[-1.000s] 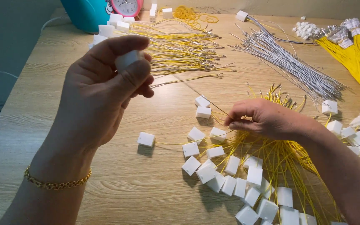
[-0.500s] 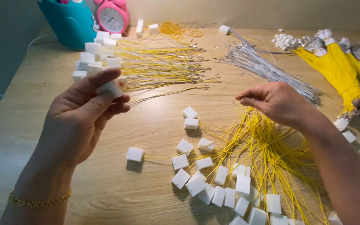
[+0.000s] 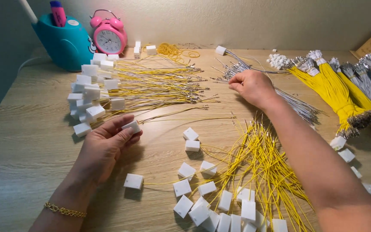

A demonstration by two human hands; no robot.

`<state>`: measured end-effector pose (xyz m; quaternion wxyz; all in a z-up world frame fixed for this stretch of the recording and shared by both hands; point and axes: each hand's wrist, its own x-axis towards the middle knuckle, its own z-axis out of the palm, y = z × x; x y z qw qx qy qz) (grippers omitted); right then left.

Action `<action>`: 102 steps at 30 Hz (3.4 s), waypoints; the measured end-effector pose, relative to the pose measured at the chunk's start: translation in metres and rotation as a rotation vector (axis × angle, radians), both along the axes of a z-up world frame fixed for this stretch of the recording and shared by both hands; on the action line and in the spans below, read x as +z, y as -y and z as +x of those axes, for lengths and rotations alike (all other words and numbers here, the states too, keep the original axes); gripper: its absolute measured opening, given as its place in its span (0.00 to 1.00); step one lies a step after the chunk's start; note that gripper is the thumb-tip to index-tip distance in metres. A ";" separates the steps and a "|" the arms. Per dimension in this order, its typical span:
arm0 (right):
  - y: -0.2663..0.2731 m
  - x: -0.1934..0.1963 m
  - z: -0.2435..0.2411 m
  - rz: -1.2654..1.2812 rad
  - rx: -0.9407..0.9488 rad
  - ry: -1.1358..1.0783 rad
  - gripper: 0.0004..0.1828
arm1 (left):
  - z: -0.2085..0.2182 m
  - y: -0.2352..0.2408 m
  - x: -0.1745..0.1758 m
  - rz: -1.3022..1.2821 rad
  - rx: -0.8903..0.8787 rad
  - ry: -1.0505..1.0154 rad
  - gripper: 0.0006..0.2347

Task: Assembling small white foam components onto yellow electrical wires on a wooden desk.

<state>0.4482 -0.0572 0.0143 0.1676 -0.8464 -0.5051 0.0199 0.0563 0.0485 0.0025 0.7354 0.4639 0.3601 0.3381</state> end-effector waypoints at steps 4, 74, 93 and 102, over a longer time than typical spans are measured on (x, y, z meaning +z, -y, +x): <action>-0.035 -0.032 0.019 -0.105 -0.083 0.279 0.08 | -0.002 0.006 0.012 -0.142 -0.054 -0.059 0.16; -0.037 0.016 -0.196 0.217 0.404 -0.345 0.07 | 0.003 -0.024 -0.035 -0.291 -0.331 0.315 0.17; -0.037 0.013 -0.199 0.257 0.445 -0.321 0.03 | 0.004 -0.025 -0.041 -0.283 -0.333 0.350 0.17; -0.037 0.012 -0.199 0.289 0.470 -0.327 0.02 | 0.003 -0.023 -0.037 -0.292 -0.342 0.338 0.17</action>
